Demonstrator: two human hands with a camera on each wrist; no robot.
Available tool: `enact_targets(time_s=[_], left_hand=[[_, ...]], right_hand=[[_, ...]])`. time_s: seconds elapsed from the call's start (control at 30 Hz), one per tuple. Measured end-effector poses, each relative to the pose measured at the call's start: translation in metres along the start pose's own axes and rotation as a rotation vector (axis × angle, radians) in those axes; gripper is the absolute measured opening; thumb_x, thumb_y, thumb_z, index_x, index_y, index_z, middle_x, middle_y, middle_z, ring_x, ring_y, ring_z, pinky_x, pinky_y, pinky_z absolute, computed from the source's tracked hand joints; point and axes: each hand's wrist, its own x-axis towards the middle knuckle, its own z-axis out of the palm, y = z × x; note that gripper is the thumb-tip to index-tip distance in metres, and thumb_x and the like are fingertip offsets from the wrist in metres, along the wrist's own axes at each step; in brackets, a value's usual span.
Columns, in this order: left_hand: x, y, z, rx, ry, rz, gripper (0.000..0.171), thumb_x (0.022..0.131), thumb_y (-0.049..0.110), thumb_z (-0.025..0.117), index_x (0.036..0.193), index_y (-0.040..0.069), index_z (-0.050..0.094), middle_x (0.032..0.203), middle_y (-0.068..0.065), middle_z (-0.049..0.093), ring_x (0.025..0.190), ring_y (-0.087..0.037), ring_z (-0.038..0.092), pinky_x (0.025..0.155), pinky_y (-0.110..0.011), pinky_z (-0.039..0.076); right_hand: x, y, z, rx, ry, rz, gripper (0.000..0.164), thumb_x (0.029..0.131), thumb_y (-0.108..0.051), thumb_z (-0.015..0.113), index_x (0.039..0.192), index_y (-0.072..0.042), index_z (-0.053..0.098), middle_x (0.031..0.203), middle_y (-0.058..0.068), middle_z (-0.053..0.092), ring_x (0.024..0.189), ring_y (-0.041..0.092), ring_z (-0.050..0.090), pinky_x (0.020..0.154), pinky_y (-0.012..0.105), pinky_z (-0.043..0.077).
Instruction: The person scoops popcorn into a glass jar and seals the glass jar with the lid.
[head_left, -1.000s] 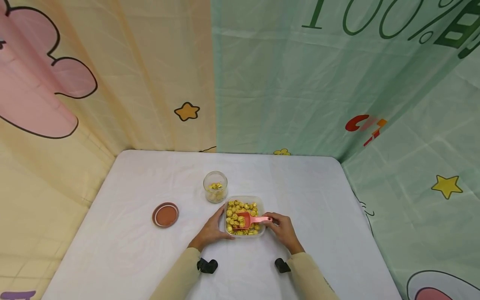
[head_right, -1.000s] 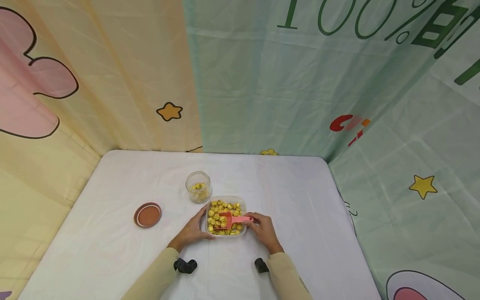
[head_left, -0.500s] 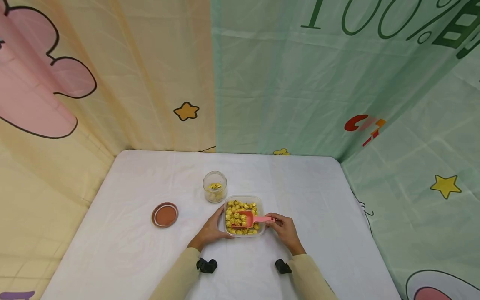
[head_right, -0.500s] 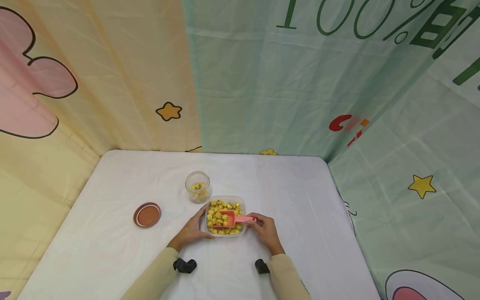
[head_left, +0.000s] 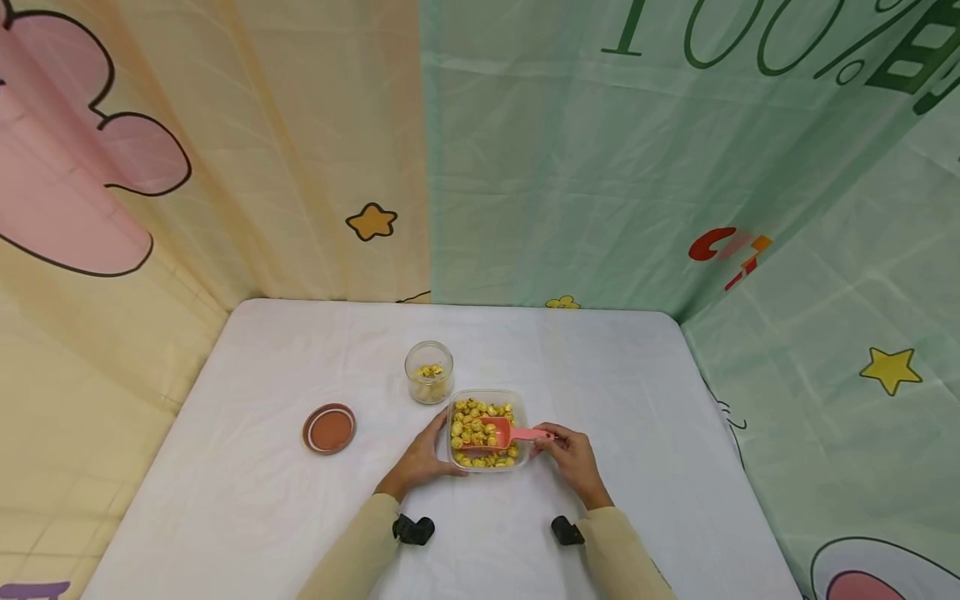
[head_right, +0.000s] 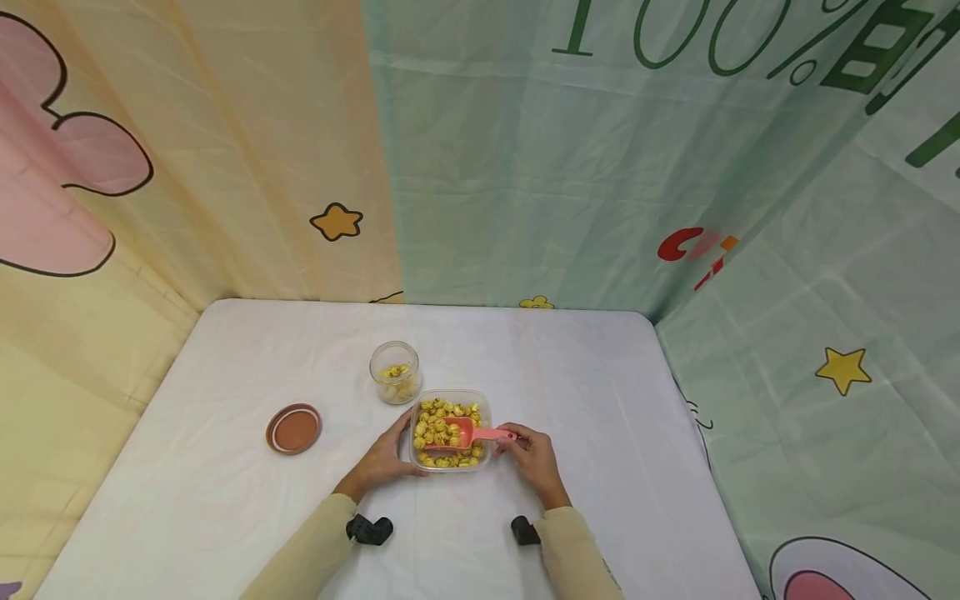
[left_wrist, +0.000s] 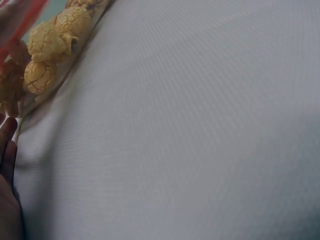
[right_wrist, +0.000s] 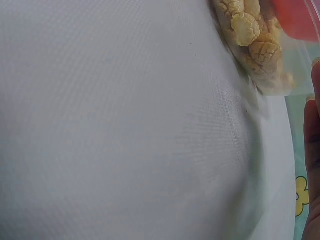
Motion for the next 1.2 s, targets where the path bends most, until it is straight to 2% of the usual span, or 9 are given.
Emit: enact_targets(time_s=[0.13, 0.27, 0.37, 0.4, 0.67, 1.0, 1.2], left_hand=[[0.000, 0.000, 0.000, -0.008, 0.000, 0.012, 0.118, 0.061, 0.024, 0.093, 0.154, 0.008, 0.021, 0.156, -0.017, 0.025, 0.143, -0.039, 0.021, 0.115, -0.056, 0.021], [0.001, -0.002, 0.000, -0.014, 0.001, 0.025, 0.119, 0.060, 0.023, 0.093, 0.154, 0.008, 0.021, 0.157, -0.016, 0.025, 0.143, -0.039, 0.021, 0.115, -0.056, 0.022], [0.001, -0.003, 0.000, -0.014, 0.001, 0.027, 0.119, 0.060, 0.024, 0.093, 0.154, 0.008, 0.021, 0.157, -0.016, 0.024, 0.143, -0.039, 0.021, 0.115, -0.056, 0.022], [0.001, -0.004, 0.000, -0.011, 0.002, 0.027, 0.119, 0.060, 0.024, 0.093, 0.154, 0.008, 0.021, 0.157, -0.016, 0.025, 0.143, -0.039, 0.021, 0.115, -0.056, 0.022], [0.001, -0.003, 0.001, -0.016, 0.004, 0.025, 0.120, 0.059, 0.022, 0.093, 0.154, 0.008, 0.021, 0.157, -0.017, 0.025, 0.143, -0.039, 0.021, 0.115, -0.055, 0.022], [0.000, -0.002, 0.002, -0.025, 0.008, 0.022, 0.119, 0.059, 0.021, 0.093, 0.153, 0.008, 0.022, 0.156, -0.017, 0.025, 0.143, -0.039, 0.021, 0.116, -0.055, 0.021], [0.000, -0.003, 0.000, -0.027, 0.000, 0.032, 0.120, 0.059, 0.022, 0.094, 0.154, 0.010, 0.022, 0.156, -0.016, 0.027, 0.143, -0.039, 0.022, 0.115, -0.056, 0.021]], right_hand=[[0.002, 0.016, -0.001, 0.014, 0.033, -0.009, 0.020, 0.090, -0.002, 0.065, 0.104, 0.011, 0.066, 0.076, 0.020, 0.068, 0.070, 0.025, 0.067, 0.073, 0.026, 0.058], [0.002, 0.007, -0.003, 0.024, 0.048, 0.041, 0.020, 0.089, -0.002, 0.065, 0.106, 0.009, 0.067, 0.079, 0.020, 0.069, 0.073, 0.028, 0.068, 0.076, 0.020, 0.056], [0.001, -0.008, -0.005, 0.023, 0.034, 0.060, 0.020, 0.089, 0.001, 0.064, 0.107, 0.011, 0.066, 0.083, 0.026, 0.068, 0.077, 0.037, 0.067, 0.078, 0.023, 0.057], [0.001, -0.007, -0.006, 0.021, 0.031, 0.049, 0.020, 0.090, 0.001, 0.063, 0.107, 0.011, 0.066, 0.084, 0.026, 0.068, 0.077, 0.037, 0.067, 0.077, 0.019, 0.055], [0.004, -0.009, -0.008, 0.021, 0.046, 0.038, 0.019, 0.090, 0.001, 0.063, 0.106, 0.011, 0.066, 0.087, 0.027, 0.067, 0.078, 0.042, 0.065, 0.078, 0.016, 0.055], [0.005, -0.018, -0.007, 0.062, 0.059, 0.028, 0.021, 0.091, 0.001, 0.062, 0.108, 0.013, 0.064, 0.096, 0.033, 0.064, 0.074, 0.026, 0.068, 0.080, 0.017, 0.054], [0.008, -0.021, -0.004, 0.055, 0.061, 0.040, 0.022, 0.092, 0.000, 0.062, 0.110, 0.013, 0.064, 0.096, 0.034, 0.064, 0.075, 0.026, 0.068, 0.081, 0.017, 0.053]])
